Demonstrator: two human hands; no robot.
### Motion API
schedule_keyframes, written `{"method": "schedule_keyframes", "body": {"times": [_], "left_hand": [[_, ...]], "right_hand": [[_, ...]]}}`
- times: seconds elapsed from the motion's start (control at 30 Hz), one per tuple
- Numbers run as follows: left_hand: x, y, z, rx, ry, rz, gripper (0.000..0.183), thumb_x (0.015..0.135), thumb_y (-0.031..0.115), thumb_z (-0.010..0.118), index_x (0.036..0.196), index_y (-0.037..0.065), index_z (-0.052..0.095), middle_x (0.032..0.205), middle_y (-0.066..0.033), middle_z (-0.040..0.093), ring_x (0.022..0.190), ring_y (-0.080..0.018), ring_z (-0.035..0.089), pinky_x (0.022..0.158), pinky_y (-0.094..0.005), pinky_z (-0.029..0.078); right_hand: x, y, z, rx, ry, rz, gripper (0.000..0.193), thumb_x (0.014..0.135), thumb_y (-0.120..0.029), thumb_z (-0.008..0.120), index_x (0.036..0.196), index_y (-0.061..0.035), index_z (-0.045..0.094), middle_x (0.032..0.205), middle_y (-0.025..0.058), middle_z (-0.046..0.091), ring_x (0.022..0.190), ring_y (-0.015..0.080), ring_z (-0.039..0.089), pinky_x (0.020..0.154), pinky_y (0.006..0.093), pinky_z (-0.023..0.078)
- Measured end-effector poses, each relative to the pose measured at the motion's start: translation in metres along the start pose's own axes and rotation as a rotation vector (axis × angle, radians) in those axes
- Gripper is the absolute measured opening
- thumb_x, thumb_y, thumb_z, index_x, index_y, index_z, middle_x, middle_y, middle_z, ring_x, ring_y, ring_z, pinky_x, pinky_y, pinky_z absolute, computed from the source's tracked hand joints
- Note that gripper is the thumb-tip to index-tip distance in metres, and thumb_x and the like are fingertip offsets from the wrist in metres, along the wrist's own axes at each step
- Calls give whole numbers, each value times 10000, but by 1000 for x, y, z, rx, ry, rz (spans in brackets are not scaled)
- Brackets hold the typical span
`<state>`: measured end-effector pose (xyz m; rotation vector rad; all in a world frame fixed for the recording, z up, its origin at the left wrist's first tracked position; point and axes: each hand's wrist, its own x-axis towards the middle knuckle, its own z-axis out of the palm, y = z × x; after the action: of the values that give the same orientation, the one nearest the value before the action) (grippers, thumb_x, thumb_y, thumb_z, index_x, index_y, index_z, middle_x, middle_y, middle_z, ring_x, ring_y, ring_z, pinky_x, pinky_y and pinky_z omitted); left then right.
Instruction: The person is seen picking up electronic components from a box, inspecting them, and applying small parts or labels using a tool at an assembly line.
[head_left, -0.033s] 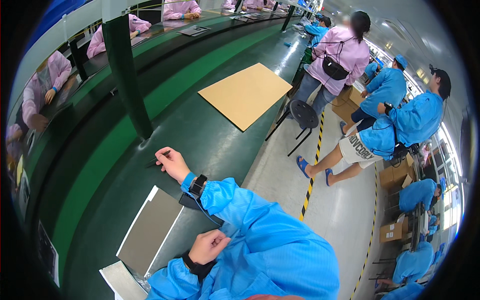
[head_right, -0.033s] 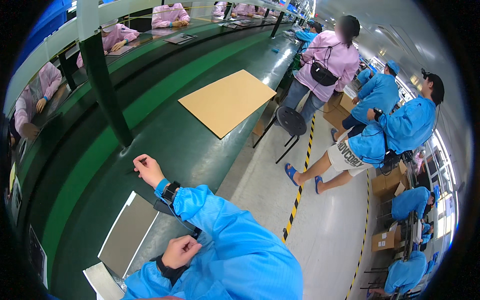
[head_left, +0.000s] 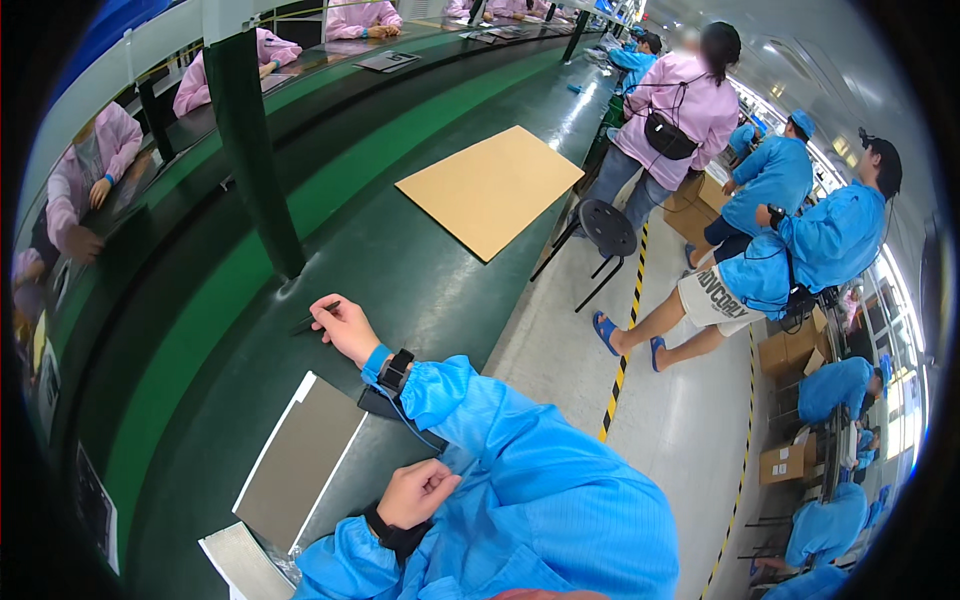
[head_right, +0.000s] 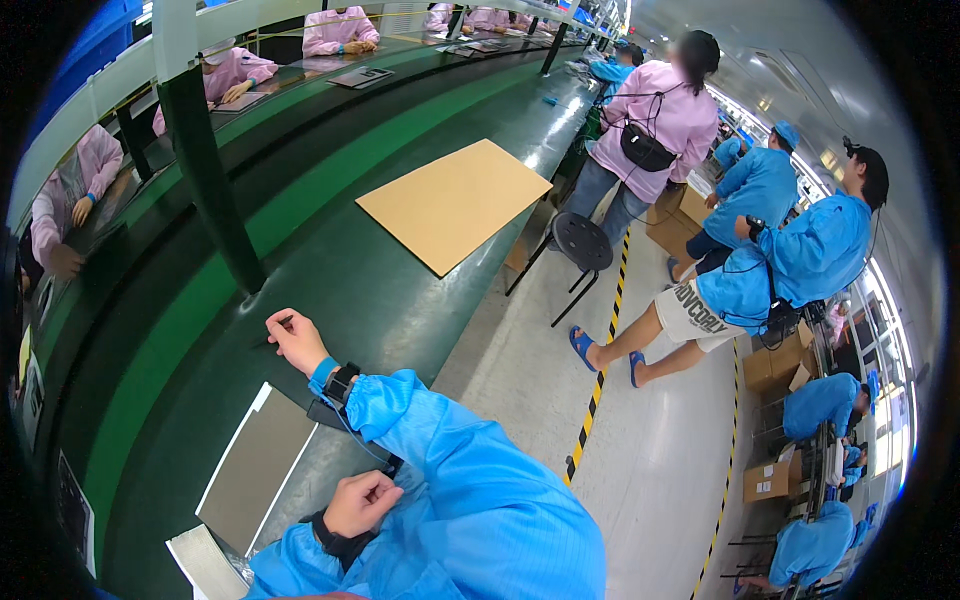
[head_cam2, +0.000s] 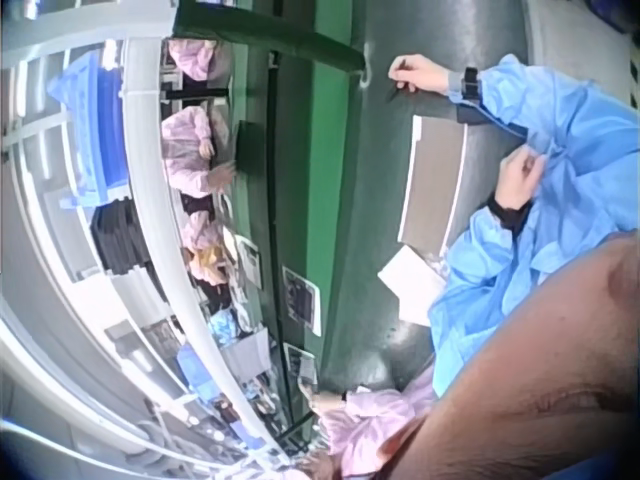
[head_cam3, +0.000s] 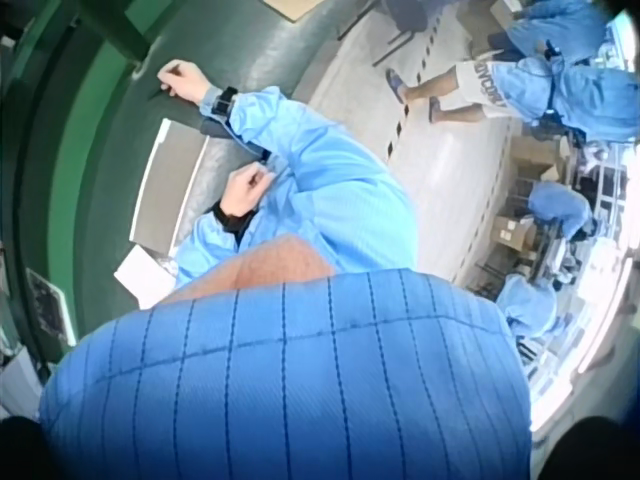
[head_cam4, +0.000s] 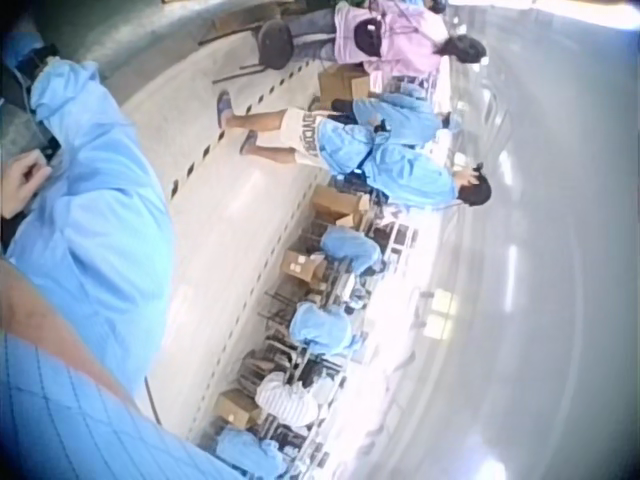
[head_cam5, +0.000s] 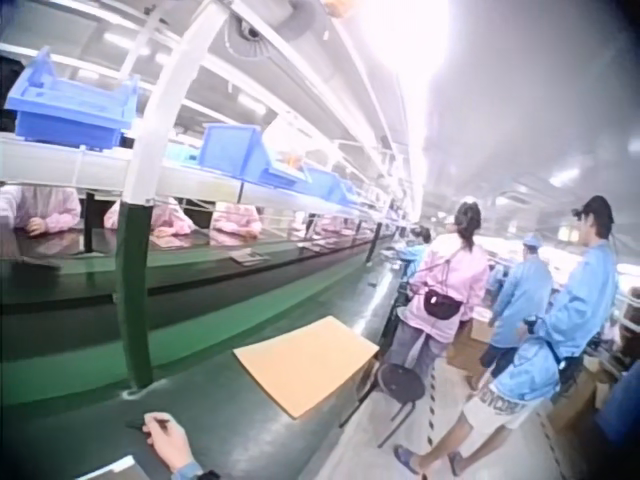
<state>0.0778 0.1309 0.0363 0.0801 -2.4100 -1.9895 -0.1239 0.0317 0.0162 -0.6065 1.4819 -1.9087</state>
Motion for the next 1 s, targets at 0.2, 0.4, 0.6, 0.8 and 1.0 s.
{"method": "schedule_keyframes", "body": {"times": [0.2, 0.4, 0.6, 0.8, 1.0], "left_hand": [[0, 4, -1, -15, -4, -18, 155, 810, 125, 650, 751, 11, 563, 580, -30, 505, 493, -80, 457, 466, -228, 389], [1, 5, -2, -5, 0, -5, 151, 811, 123, 648, 752, 13, 562, 580, -29, 499, 493, -87, 455, 469, -230, 387], [2, 4, -1, -4, 19, 24, 146, 804, 124, 655, 753, 17, 569, 554, -12, 491, 484, -70, 448, 459, -225, 375], [0, 2, -2, -31, 16, 31, 148, 805, 135, 656, 760, 21, 573, 556, -14, 492, 487, -76, 451, 465, -230, 380], [-1, -3, -1, -28, 11, 61, 145, 807, 139, 655, 774, 22, 576, 579, -12, 506, 499, -77, 458, 473, -225, 383]], "right_hand": [[2, 2, -2, 15, 0, 4, 152, 871, -144, 547, 970, -29, 556, 868, 47, 571, 768, 113, 577, 569, 224, 462], [3, 4, -2, 17, 15, -12, 158, 859, -173, 570, 937, -37, 558, 808, 35, 566, 729, 100, 573, 545, 229, 466], [3, 0, -2, 6, -6, 14, 161, 872, -149, 549, 970, -21, 557, 865, 51, 572, 771, 114, 579, 570, 221, 458], [1, 1, -1, 2, 2, 8, 149, 869, -165, 553, 946, -37, 556, 826, 37, 563, 745, 104, 576, 556, 225, 463], [1, 2, -1, 13, -6, 5, 156, 874, -168, 550, 953, -33, 558, 830, 38, 564, 747, 107, 574, 556, 222, 460]]}}
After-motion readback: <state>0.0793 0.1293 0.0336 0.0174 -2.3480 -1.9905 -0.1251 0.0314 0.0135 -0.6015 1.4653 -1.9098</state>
